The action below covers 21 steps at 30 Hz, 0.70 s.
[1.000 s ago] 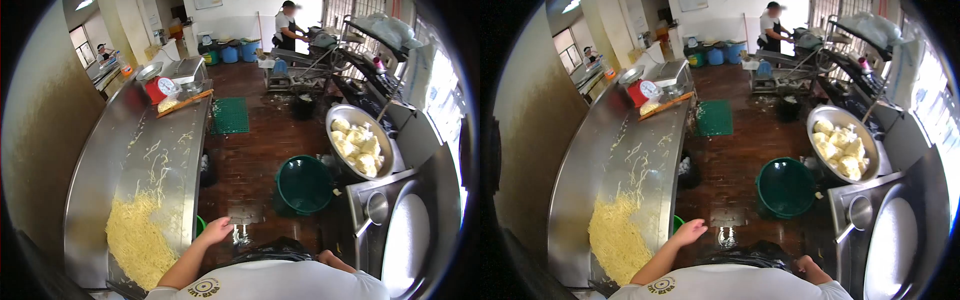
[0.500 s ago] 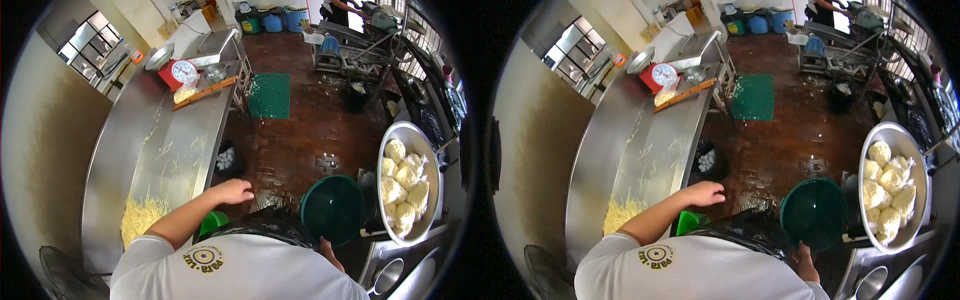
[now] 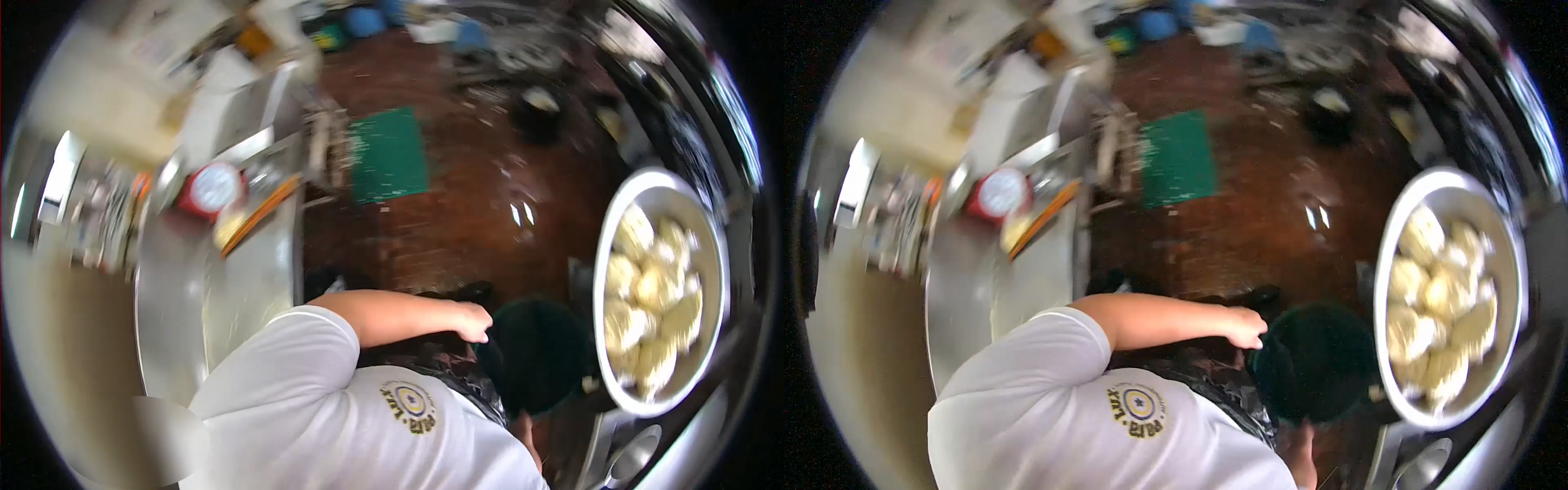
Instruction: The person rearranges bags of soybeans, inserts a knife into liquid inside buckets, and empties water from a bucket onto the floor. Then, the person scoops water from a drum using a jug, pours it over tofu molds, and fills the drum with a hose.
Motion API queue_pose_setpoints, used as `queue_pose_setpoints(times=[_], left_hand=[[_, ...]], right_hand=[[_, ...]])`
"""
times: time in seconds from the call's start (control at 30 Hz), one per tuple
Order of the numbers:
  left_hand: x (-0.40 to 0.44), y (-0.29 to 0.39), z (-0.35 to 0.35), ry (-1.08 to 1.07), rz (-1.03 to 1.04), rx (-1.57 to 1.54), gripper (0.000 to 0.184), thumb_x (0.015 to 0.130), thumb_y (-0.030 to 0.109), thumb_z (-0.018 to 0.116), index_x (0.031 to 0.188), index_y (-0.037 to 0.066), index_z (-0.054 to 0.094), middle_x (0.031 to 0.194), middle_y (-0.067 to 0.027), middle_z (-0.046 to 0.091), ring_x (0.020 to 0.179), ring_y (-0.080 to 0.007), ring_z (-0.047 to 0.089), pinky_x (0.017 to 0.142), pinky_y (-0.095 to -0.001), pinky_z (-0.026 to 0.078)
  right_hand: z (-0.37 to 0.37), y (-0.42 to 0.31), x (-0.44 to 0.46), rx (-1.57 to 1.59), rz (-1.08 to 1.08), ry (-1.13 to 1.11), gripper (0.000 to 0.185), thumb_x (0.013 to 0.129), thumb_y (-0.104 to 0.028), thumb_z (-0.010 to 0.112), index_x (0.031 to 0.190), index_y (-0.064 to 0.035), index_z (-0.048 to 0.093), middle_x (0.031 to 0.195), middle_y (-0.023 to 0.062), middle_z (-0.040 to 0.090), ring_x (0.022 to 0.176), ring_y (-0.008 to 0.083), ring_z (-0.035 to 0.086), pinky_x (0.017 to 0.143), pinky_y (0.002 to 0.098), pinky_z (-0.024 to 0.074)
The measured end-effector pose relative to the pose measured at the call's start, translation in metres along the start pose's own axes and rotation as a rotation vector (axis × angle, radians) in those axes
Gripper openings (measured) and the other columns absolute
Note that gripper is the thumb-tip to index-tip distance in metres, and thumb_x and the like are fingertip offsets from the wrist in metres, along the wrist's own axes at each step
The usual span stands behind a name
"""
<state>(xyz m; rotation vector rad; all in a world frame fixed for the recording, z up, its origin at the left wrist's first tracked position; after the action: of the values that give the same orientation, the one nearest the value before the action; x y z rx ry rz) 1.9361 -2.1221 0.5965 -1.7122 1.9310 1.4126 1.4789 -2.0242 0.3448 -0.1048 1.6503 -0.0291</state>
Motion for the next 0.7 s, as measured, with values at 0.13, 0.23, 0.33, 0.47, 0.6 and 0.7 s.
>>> queue_pose_setpoints(times=[0.13,0.23,0.33,0.47,0.6,0.7], left_hand=[[0.12,-0.026,-0.002,-0.174,0.076,0.124,0.045,0.091,0.04,0.062,0.108,0.0,0.075,0.111,-0.0258,0.072,0.107,-0.0416,0.069,0.094,-0.0502,0.054],[0.184,-0.045,-0.019,-0.271,-0.069,0.059,0.057,0.095,0.051,0.062,0.121,0.001,0.071,0.127,-0.0228,0.068,0.121,-0.0393,0.063,0.103,-0.0483,0.05],[0.263,-0.104,0.017,-0.155,-0.112,-0.09,0.071,0.096,0.053,0.063,0.138,-0.004,0.057,0.14,-0.026,0.06,0.129,-0.0411,0.058,0.108,-0.047,0.047],[0.292,-0.1,0.046,-0.24,-0.28,-0.299,0.069,0.095,0.047,0.069,0.143,0.0,0.052,0.137,-0.0268,0.06,0.128,-0.039,0.059,0.107,-0.0448,0.048],[0.273,-0.077,0.073,-0.195,-0.514,-0.495,0.066,0.097,0.041,0.07,0.146,0.003,0.047,0.137,-0.0208,0.059,0.122,-0.0391,0.061,0.099,-0.0503,0.053],[0.28,-0.095,0.101,-0.174,-0.562,-0.554,0.06,0.1,0.034,0.067,0.145,0.003,0.044,0.138,-0.0184,0.057,0.118,-0.0374,0.062,0.091,-0.0531,0.055]], right_hand=[[0.002,0.045,0.062,0.098,-0.042,0.239,0.079,0.091,-0.063,0.066,0.149,-0.0105,0.051,0.133,0.0133,0.062,0.094,0.0374,0.065,0.07,0.0515,0.053],[0.064,0.072,0.058,0.55,0.037,0.232,0.057,0.102,-0.032,0.063,0.148,-0.0016,0.049,0.145,0.016,0.056,0.12,0.0308,0.058,0.095,0.0468,0.0502],[0.148,0.04,-0.004,0.899,-0.049,0.181,0.055,0.102,-0.027,0.062,0.15,-0.0046,0.046,0.149,0.0156,0.053,0.125,0.0336,0.059,0.099,0.0505,0.0509],[0.208,0.055,-0.008,1.004,0.204,0.218,0.05,0.103,-0.03,0.062,0.147,-0.0113,0.047,0.14,0.0143,0.056,0.114,0.0348,0.061,0.092,0.0486,0.0538],[0.264,0.057,0.013,1.336,0.145,0.077,0.045,0.104,-0.029,0.061,0.145,-0.0161,0.047,0.133,0.0097,0.062,0.109,0.0336,0.065,0.089,0.0507,0.0541],[0.284,0.056,0.025,1.484,0.08,0.142,0.049,0.103,-0.028,0.065,0.145,-0.012,0.046,0.141,0.0126,0.058,0.119,0.0362,0.062,0.094,0.0552,0.0533]])
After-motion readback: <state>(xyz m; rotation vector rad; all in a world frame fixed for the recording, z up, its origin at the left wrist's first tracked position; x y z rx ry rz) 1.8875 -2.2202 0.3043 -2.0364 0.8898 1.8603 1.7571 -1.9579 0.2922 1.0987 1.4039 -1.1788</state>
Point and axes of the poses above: each hand's wrist, its own x-axis towards the middle knuckle, its own z-axis out of the palm, y = z × x, the point moved 5 cm from there along x, towards the middle knuckle
